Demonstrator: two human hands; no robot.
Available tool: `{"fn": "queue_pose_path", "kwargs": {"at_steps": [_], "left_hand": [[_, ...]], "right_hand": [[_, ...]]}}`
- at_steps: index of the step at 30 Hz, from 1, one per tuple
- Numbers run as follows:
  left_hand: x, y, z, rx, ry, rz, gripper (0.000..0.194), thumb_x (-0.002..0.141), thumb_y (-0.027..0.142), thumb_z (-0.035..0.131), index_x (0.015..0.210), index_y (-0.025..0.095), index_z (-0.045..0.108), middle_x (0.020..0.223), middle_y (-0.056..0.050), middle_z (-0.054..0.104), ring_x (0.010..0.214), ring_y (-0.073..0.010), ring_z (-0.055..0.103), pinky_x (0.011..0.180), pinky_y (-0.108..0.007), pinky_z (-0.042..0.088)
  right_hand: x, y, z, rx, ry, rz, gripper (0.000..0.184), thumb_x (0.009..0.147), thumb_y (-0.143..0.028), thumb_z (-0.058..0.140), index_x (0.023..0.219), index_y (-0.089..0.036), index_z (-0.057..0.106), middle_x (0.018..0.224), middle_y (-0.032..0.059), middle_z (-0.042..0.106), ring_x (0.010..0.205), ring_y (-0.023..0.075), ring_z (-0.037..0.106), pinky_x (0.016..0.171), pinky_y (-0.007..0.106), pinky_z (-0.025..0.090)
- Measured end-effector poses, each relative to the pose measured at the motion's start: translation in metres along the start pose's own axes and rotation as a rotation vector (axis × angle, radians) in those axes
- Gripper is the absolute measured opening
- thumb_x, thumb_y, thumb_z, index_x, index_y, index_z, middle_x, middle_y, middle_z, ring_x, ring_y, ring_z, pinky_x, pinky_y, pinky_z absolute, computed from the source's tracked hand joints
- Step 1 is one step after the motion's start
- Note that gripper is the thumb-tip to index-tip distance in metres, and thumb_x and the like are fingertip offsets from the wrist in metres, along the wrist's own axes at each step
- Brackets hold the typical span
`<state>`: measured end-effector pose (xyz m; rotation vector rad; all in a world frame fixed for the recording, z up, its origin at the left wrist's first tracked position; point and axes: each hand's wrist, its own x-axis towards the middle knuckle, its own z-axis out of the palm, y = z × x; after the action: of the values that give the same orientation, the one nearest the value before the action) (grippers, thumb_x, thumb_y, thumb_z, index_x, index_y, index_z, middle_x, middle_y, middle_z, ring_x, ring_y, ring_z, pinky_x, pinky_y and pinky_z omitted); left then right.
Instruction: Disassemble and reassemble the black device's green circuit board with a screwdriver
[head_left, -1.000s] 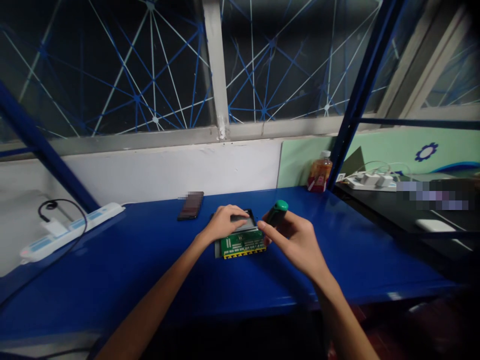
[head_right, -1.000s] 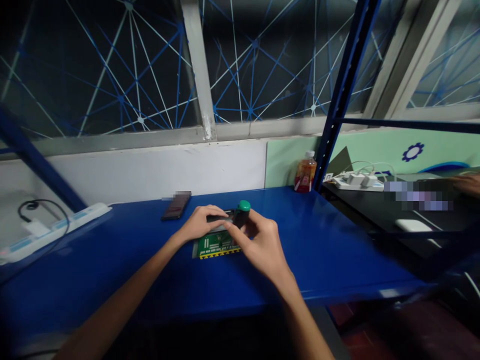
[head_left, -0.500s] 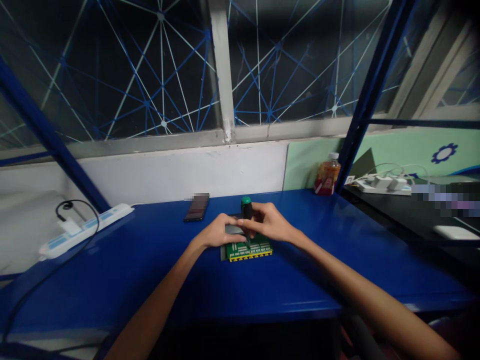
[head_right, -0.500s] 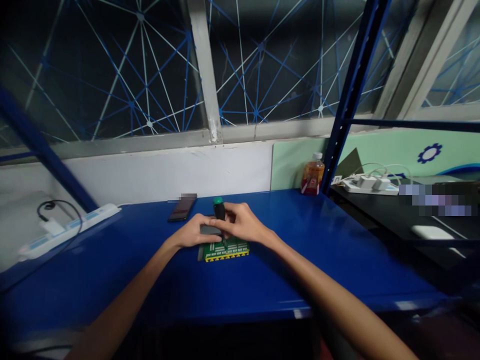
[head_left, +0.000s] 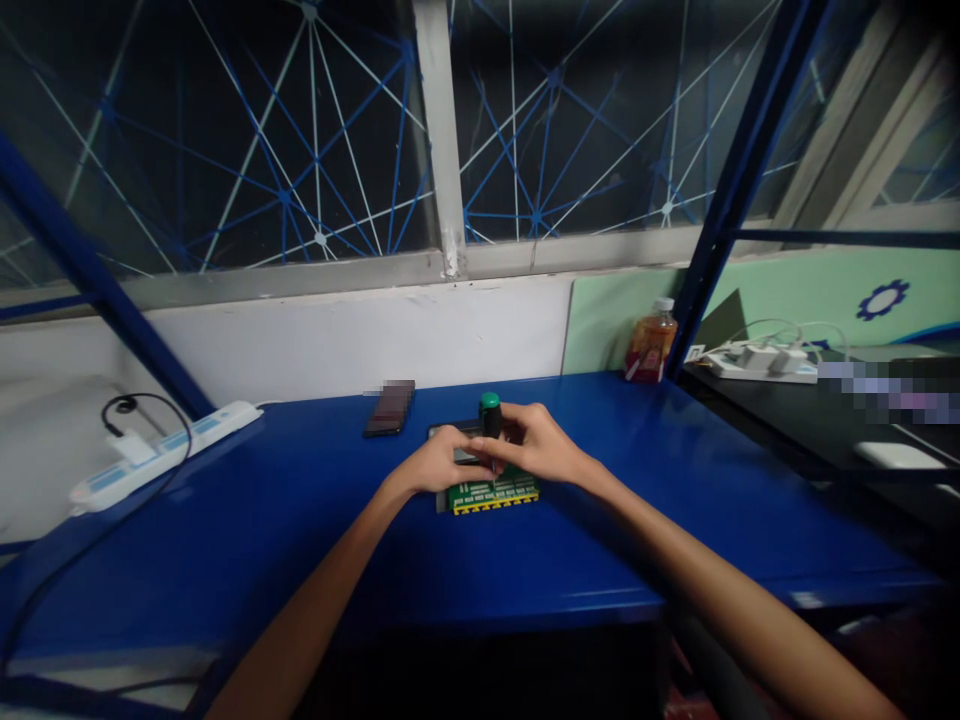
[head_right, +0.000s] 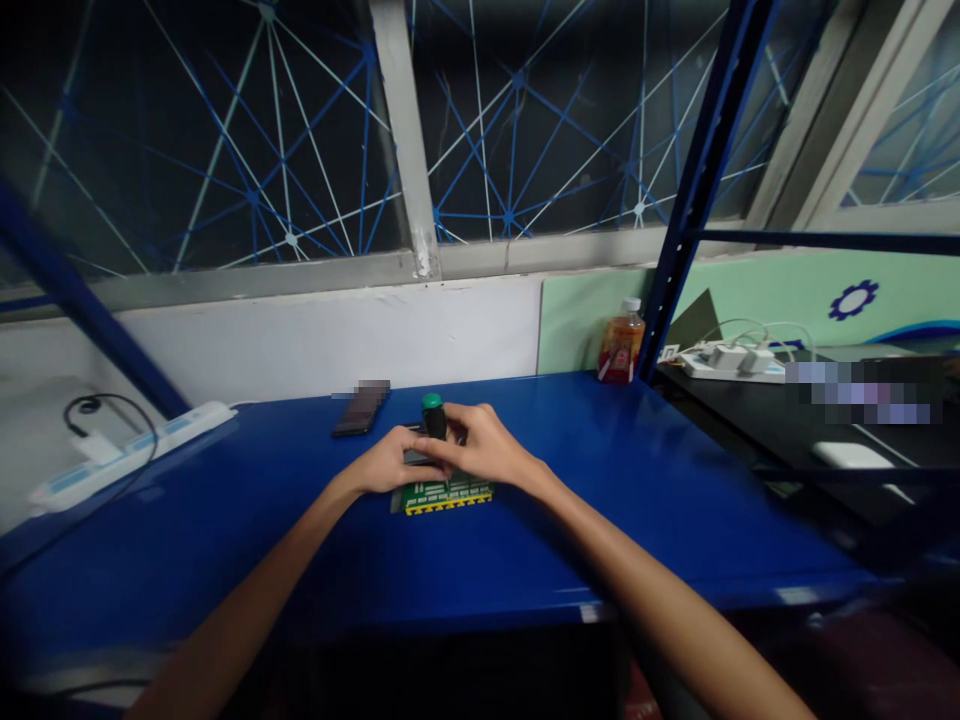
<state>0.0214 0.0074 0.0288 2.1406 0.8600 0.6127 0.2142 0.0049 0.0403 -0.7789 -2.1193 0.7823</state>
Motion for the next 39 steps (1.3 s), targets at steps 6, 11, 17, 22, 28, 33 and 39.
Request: {"fn": "queue_pose_path", "kwargs": {"at_steps": [6, 11, 17, 22, 28, 33, 39], "left_hand": [[-0.0006, -0.0004, -0.0003, -0.01, -0.002, 0.019, 0.018, 0.073, 0.03, 0.068, 0.084, 0.016, 0.074, 0.084, -0.005, 0.072, 0.082, -0.0189, 0.065, 0.078, -0.027, 0.049], [-0.0015, 0.0001, -0.0003, -0.018, 0.003, 0.024, 0.02, 0.074, 0.033, 0.067, 0.083, 0.016, 0.074, 0.082, -0.005, 0.072, 0.082, -0.0194, 0.065, 0.075, -0.027, 0.048], [-0.0005, -0.0023, 0.0, 0.006, 0.012, 0.009, 0.02, 0.073, 0.033, 0.069, 0.082, 0.016, 0.075, 0.081, -0.005, 0.072, 0.078, -0.0189, 0.064, 0.071, -0.026, 0.047], [0.0005, -0.0044, 0.0001, 0.027, 0.007, -0.006, 0.021, 0.071, 0.033, 0.071, 0.078, 0.013, 0.074, 0.075, -0.004, 0.071, 0.073, -0.0176, 0.062, 0.067, -0.024, 0.046], [0.0008, -0.0066, 0.0005, 0.019, 0.011, 0.001, 0.022, 0.07, 0.033, 0.072, 0.077, 0.012, 0.074, 0.076, -0.005, 0.072, 0.074, -0.0182, 0.064, 0.07, -0.025, 0.047], [0.0008, -0.007, 0.0005, -0.025, -0.025, -0.015, 0.024, 0.073, 0.035, 0.071, 0.083, 0.013, 0.074, 0.082, -0.006, 0.073, 0.079, -0.0196, 0.066, 0.074, -0.026, 0.049], [0.0002, -0.0091, 0.0016, -0.013, 0.021, -0.022, 0.023, 0.07, 0.036, 0.073, 0.075, 0.013, 0.075, 0.075, -0.006, 0.072, 0.073, -0.0181, 0.064, 0.066, -0.025, 0.048]], "right_hand": [[-0.0011, -0.0014, 0.0007, 0.011, 0.002, 0.0, 0.028, 0.081, -0.044, 0.06, 0.074, -0.017, 0.055, 0.06, 0.0005, 0.061, 0.053, 0.0125, 0.054, 0.049, 0.026, 0.037], [-0.0016, -0.0024, -0.0008, -0.005, -0.03, -0.008, 0.026, 0.081, -0.042, 0.06, 0.077, -0.017, 0.055, 0.059, -0.0004, 0.059, 0.053, 0.0119, 0.052, 0.05, 0.026, 0.036], [-0.0007, -0.0046, -0.0025, -0.048, -0.009, -0.031, 0.023, 0.079, -0.04, 0.061, 0.077, -0.017, 0.058, 0.065, -0.0009, 0.057, 0.055, 0.0107, 0.049, 0.05, 0.025, 0.035], [-0.0008, -0.0081, -0.0025, -0.022, 0.065, -0.033, 0.024, 0.077, -0.039, 0.065, 0.076, -0.018, 0.053, 0.06, -0.0034, 0.053, 0.053, 0.0098, 0.045, 0.049, 0.024, 0.034], [-0.0003, -0.0037, -0.0021, 0.026, 0.116, -0.019, 0.032, 0.072, -0.04, 0.071, 0.07, -0.02, 0.046, 0.054, -0.0052, 0.051, 0.051, 0.0101, 0.047, 0.048, 0.023, 0.034], [-0.0008, -0.003, -0.0042, 0.166, 0.038, 0.013, 0.029, 0.075, -0.039, 0.069, 0.078, -0.019, 0.049, 0.052, -0.0055, 0.053, 0.048, 0.011, 0.053, 0.046, 0.023, 0.037], [-0.0018, -0.0067, -0.0032, 0.135, 0.014, -0.041, 0.031, 0.074, -0.04, 0.07, 0.091, -0.017, 0.058, 0.063, -0.0034, 0.055, 0.054, 0.0104, 0.051, 0.049, 0.024, 0.038]]}}
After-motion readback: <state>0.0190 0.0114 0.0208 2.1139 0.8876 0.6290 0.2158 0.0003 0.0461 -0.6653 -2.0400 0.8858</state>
